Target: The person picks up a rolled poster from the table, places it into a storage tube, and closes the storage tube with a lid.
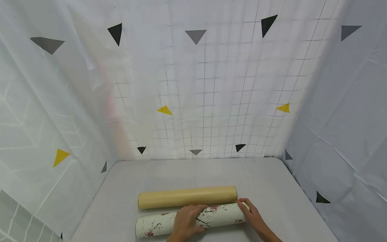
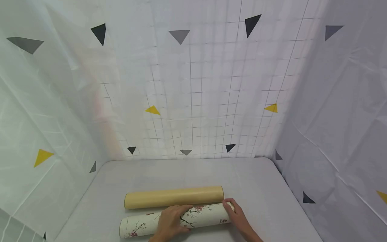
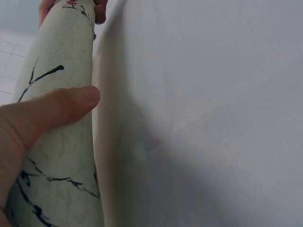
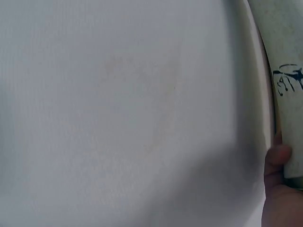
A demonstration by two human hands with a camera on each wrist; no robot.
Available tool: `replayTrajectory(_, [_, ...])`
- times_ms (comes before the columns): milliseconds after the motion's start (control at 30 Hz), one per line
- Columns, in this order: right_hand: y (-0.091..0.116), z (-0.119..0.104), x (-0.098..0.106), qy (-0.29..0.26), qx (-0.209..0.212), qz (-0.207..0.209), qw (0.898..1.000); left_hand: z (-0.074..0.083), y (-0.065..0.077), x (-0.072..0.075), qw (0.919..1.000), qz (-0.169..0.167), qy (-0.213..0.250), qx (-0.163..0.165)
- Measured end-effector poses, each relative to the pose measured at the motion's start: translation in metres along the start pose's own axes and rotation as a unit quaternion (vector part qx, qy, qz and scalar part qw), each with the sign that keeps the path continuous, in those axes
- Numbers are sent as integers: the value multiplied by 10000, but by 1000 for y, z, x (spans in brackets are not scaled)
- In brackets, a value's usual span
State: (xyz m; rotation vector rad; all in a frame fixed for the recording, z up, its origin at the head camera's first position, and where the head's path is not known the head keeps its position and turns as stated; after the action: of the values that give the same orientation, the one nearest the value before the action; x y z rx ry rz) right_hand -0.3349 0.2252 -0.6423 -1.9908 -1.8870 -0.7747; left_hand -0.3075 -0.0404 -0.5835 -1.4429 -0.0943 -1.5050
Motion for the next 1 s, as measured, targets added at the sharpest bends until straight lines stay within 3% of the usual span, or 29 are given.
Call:
replayTrajectory(367, [1,-10,3,-474,340,312,9978,0,-5,6,10000,86,21,21])
replayTrajectory(700, [3,-15,0,-431,568,347,9968,1,-5,6,9994,324,-79,-56])
replayTrajectory(1000, [8,-8,-4,-244,479,392,9978,2,0,1,9998,164,-33,-51])
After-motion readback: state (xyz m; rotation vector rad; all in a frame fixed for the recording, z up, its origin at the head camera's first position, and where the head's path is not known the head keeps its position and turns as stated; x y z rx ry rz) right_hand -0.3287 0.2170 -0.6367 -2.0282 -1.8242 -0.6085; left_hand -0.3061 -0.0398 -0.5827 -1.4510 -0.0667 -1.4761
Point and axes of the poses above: each hand's wrist, its own y-axis away from the middle knuckle, its own x-axis out of the back of the hand, z = x × y, the point moved 8 cm from there along -y, towards the middle knuckle, and after that the axes turned 12 degrees about y, right-handed, at the moved point
